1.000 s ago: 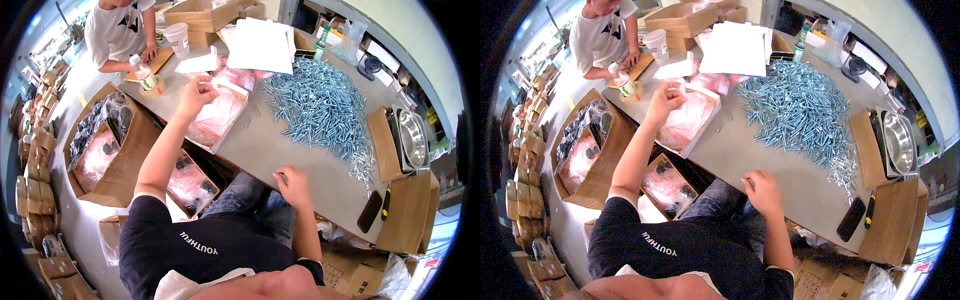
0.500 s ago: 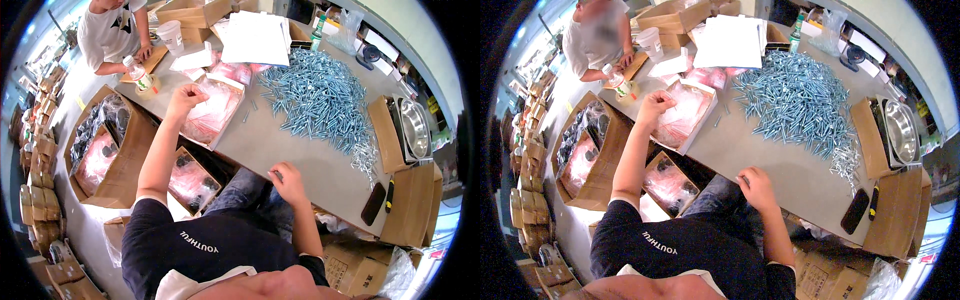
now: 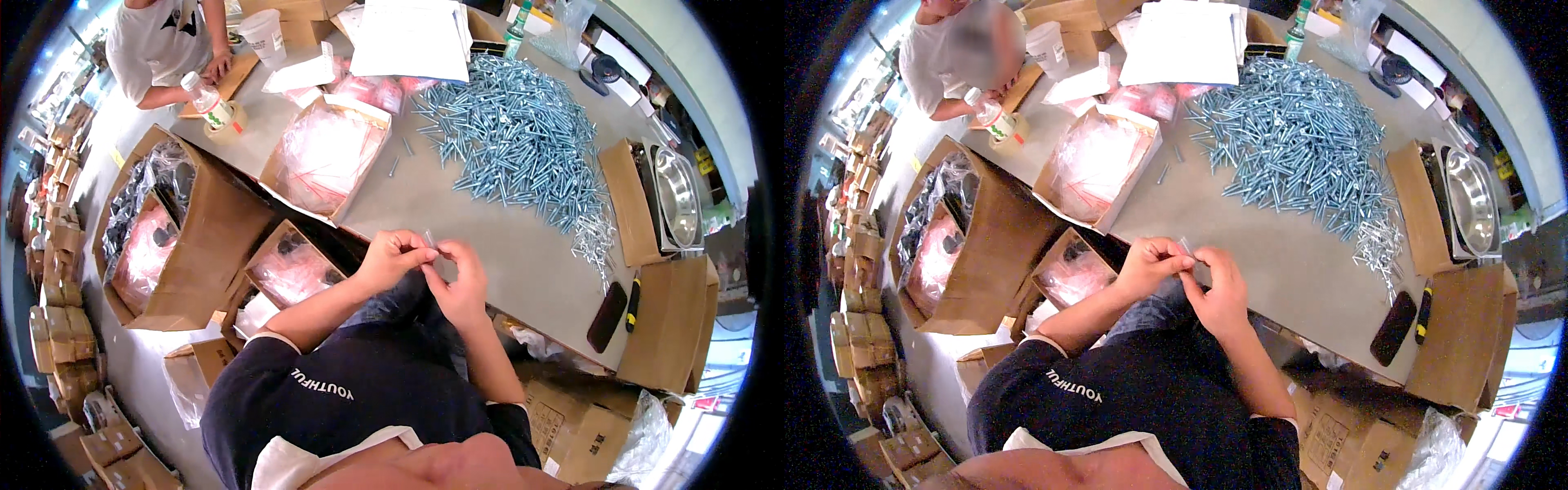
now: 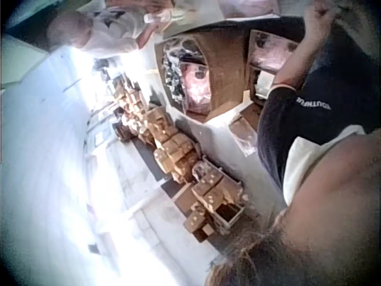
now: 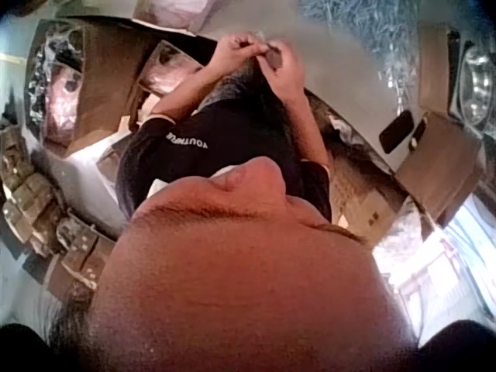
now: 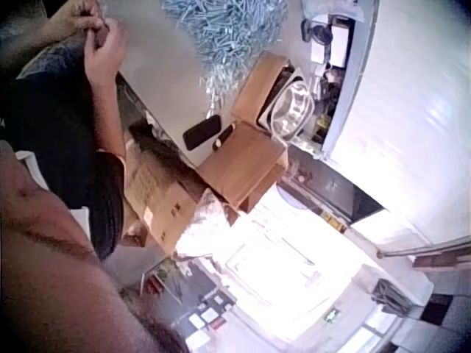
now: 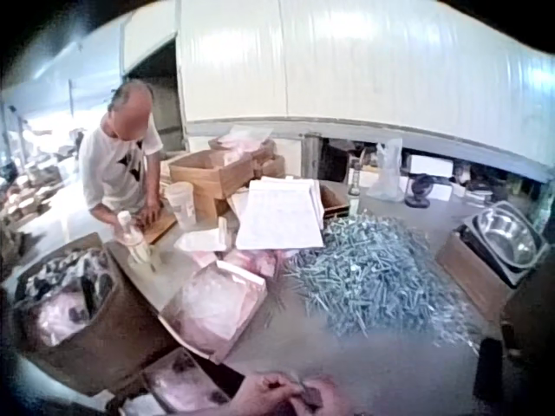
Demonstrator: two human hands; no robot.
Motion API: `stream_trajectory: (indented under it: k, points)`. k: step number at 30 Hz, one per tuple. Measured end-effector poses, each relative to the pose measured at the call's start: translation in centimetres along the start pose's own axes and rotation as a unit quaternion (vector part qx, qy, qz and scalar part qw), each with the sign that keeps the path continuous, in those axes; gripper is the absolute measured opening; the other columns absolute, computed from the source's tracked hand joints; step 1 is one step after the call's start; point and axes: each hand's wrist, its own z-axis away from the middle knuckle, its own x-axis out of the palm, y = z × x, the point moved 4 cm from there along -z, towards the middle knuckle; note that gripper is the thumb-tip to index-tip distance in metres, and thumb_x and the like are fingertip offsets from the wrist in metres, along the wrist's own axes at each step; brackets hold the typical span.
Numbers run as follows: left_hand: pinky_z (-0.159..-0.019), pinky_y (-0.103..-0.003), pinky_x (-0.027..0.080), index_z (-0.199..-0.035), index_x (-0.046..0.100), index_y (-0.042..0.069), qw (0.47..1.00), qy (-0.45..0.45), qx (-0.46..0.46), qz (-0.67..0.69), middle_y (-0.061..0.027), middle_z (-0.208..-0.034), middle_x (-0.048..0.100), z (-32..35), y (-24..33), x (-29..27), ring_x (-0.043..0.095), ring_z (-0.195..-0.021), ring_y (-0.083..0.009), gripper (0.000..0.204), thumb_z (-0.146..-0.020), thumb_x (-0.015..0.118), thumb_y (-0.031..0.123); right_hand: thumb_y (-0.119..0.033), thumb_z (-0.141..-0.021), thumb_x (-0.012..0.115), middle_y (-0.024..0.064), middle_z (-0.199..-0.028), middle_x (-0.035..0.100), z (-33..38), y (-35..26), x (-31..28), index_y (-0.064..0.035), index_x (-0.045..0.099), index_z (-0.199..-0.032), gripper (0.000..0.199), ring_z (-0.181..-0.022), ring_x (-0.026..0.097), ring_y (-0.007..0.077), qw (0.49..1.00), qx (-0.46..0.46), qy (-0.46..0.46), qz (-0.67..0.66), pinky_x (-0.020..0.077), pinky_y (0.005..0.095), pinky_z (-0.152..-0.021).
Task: The person is sorting and packing blue-colored metal screws into small plastic zip-lock bags.
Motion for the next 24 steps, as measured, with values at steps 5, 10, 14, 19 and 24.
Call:
stream_trajectory:
  k: [5,10,14,19,24]
  points:
    - [-0.06,-0.022,0.047,-0.075,0.065,-0.001,0.992,0.012,0.043,-0.118,-0.0033,-0.07,0.065,0.2,1.0,1.1,0.058,-0.065,-0.0067,0.012,-0.08,0.069,0.008,-0.005,-0.079,0.065,0.0139,-0.094,0.063,2.3,2.3,-0.3,-0.003,0.054,-0.097,0.022,-0.081,0.065,0.0283,0.992,0.098,-0.005,-0.079,0.0516,0.0338,-0.071]
    - [-0.055,-0.024,0.047,-0.076,0.066,0.001,0.974,0.023,0.099,-0.2,-0.0077,-0.069,0.065,0.5,1.1,1.6,0.06,-0.062,-0.0084,0.012,-0.078,0.071,0.011,-0.005,-0.08,0.064,0.0147,-0.091,0.063,2.0,0.6,-0.6,-0.002,0.053,-0.096,0.019,-0.08,0.065,0.0258,0.995,0.062,0.014,-0.078,0.0521,0.0335,-0.069]
    - [-0.054,-0.025,0.047,-0.077,0.066,0.001,0.964,0.019,0.108,-0.241,-0.0091,-0.07,0.066,0.5,0.5,2.2,0.062,-0.062,-0.0116,0.012,-0.078,0.071,0.012,-0.005,-0.08,0.064,0.0157,-0.086,0.063,3.6,2.8,-0.8,-0.0019,0.053,-0.095,0.019,-0.076,0.065,0.0242,0.99,0.123,0.02,-0.061,0.0516,0.0332,-0.065]
    - [-0.054,-0.03,0.048,-0.076,0.065,0.002,0.944,0.004,0.174,-0.28,-0.012,-0.069,0.064,0.4,1.3,3.0,0.063,-0.06,-0.0237,0.013,-0.077,0.071,0.014,-0.003,-0.081,0.058,0.0149,-0.085,0.061,3.2,2.8,-1.5,-0.0051,0.054,-0.093,0.012,-0.072,0.063,0.0294,0.991,0.134,-0.012,-0.002,0.0504,0.0359,-0.063]
    - [-0.054,-0.039,0.047,-0.067,0.058,0.003,0.904,-0.014,0.209,-0.372,-0.0137,-0.065,0.059,0.9,0.9,4.2,0.059,-0.061,-0.0322,0.017,-0.075,0.067,0.014,0.0,-0.072,0.058,0.0138,-0.086,0.062,2.3,3.2,-1.9,-0.0039,0.058,-0.083,0.012,-0.078,0.061,0.0327,0.99,0.077,0.034,0.115,0.0497,0.0385,-0.065]
